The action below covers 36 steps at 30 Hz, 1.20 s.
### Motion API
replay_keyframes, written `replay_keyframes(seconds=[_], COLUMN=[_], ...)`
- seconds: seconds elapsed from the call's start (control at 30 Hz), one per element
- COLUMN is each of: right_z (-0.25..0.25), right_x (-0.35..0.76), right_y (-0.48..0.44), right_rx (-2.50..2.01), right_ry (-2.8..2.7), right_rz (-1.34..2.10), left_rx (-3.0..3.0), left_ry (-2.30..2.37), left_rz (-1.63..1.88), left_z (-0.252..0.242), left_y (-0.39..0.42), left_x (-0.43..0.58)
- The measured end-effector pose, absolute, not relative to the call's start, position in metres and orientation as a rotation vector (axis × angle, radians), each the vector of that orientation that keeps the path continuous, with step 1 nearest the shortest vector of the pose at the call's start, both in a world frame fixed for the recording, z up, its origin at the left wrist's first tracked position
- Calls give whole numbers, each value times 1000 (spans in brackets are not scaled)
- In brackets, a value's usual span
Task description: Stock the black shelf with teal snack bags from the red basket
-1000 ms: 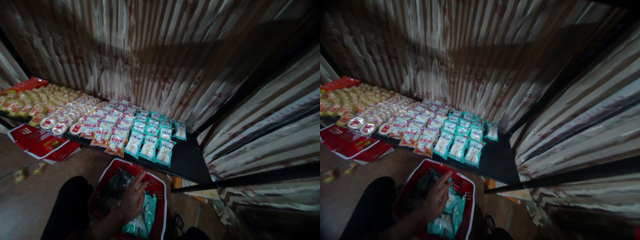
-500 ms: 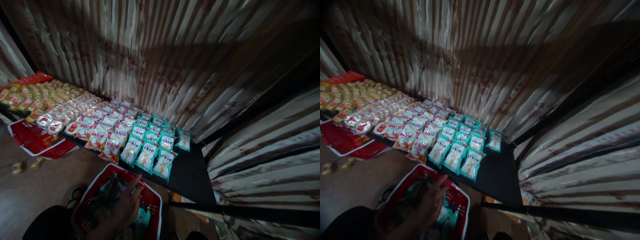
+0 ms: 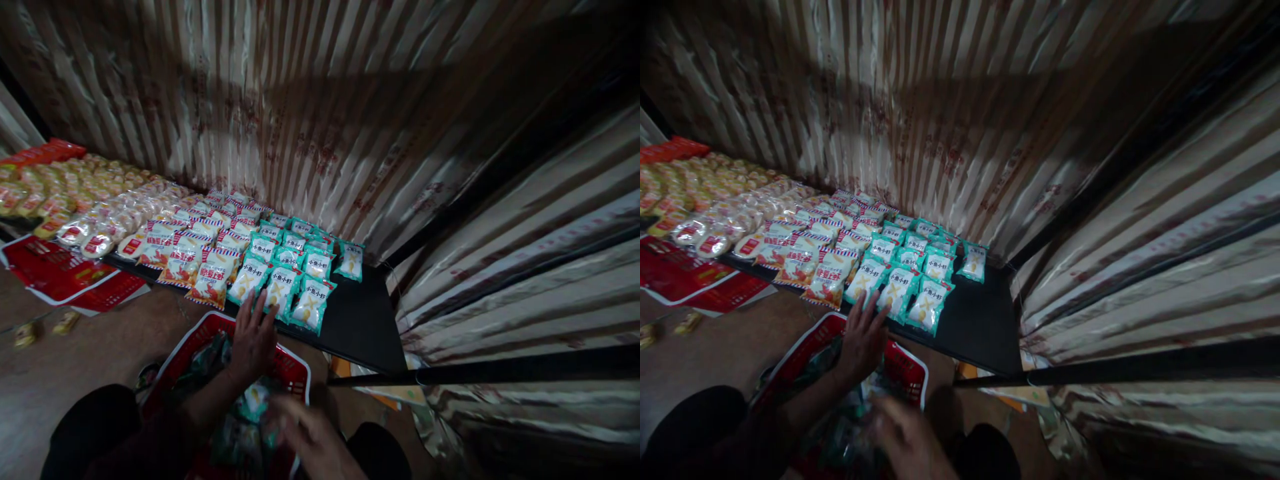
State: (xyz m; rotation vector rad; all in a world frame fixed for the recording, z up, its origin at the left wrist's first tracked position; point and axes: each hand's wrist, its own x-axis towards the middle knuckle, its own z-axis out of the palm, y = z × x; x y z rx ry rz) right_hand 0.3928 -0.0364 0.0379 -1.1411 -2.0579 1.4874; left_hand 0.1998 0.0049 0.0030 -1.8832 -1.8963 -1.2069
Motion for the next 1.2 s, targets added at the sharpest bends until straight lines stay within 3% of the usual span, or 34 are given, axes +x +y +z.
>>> replay_keyframes(seconds=[0.17, 0.53, 0.97, 1.2], right_z=[33, 5, 17, 10], right_x=[338, 244, 231, 280], right_y=[65, 61, 81, 63], right_rx=[-1072, -858, -741, -1113], right_ry=[-2042, -2240, -2195, -2022], right_rz=[622, 579, 489, 396], left_rx=[-1611, -1645, -1629, -1722], left_ry=[-2126, -2052, -2080, -2005], left_rz=[-1052, -843, -927, -983], left_z=[9, -35, -37, -29], left_y=[38, 35, 45, 31], left_x=[189, 155, 150, 165])
